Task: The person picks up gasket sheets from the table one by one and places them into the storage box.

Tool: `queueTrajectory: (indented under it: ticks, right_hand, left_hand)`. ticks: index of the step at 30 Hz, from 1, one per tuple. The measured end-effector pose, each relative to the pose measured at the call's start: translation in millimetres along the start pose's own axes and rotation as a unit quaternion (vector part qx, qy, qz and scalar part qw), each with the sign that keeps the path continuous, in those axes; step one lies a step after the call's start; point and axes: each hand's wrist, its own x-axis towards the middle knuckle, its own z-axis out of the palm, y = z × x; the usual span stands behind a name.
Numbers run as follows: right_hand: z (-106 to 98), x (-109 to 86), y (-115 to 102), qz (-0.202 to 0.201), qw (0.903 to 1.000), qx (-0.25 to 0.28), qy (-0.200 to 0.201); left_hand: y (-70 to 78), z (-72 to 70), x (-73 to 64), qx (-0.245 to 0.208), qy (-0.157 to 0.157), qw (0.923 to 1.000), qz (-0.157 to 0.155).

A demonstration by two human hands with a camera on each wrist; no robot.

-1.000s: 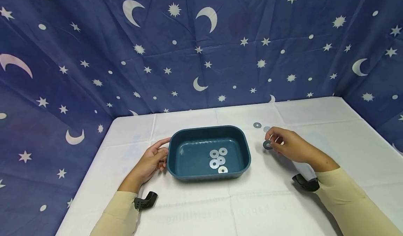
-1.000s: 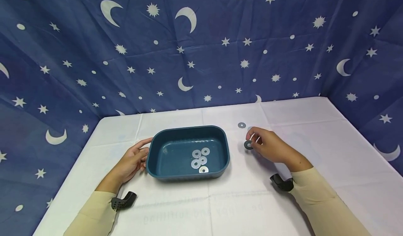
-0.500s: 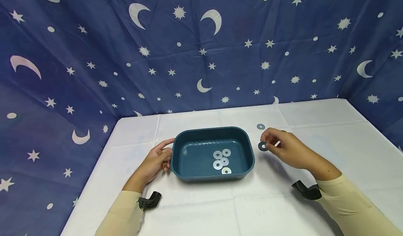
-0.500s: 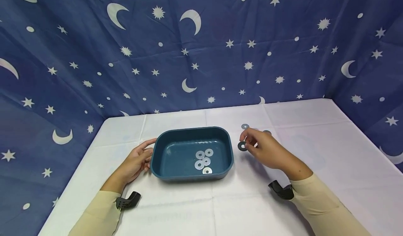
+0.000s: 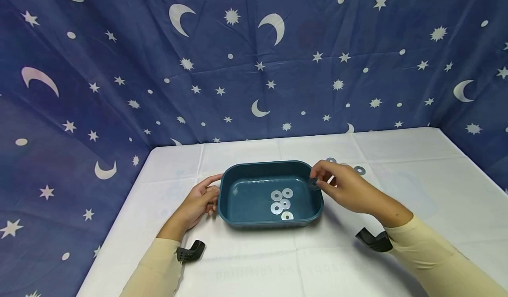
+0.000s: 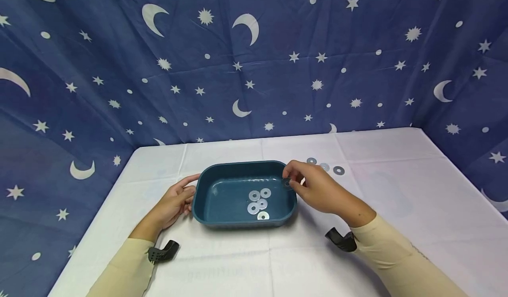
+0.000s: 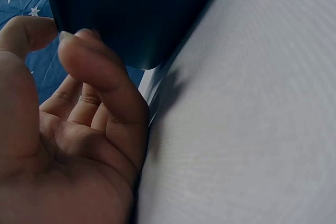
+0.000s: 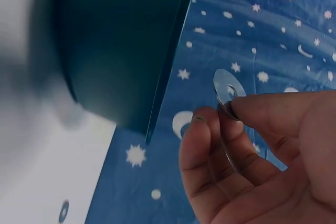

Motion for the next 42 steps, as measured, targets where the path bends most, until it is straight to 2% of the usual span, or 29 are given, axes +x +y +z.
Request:
queueTrajectory:
  ticks: [11, 22, 30, 42]
  right_hand:
    - [23.9, 15.1, -14.8, 0.001, 0.9993, 0.029, -0.024]
    - [48.6, 24.8, -23.9, -0.014, 0.9967, 0.044, -0.066]
    - [66.2, 30.1, -32.6, -0.009, 0.9945, 0.044, -0.094]
    - [89.4, 40.6, -30.2, -0.009, 0.9931, 0.039, -0.11]
  left_hand:
    - [-1.6, -0.2, 1.0, 0.008, 0.011, 0.9999, -0.004]
    - [-0.9, -0.1, -1.0, -0.001, 0.0, 1.0, 0.004]
    - [-1.2, -0.2, -0.7, -0.004, -0.005, 0.9999, 0.01]
    - [-1.5, -2.2, -0.4, -0.007, -0.01, 0.9998, 0.015]
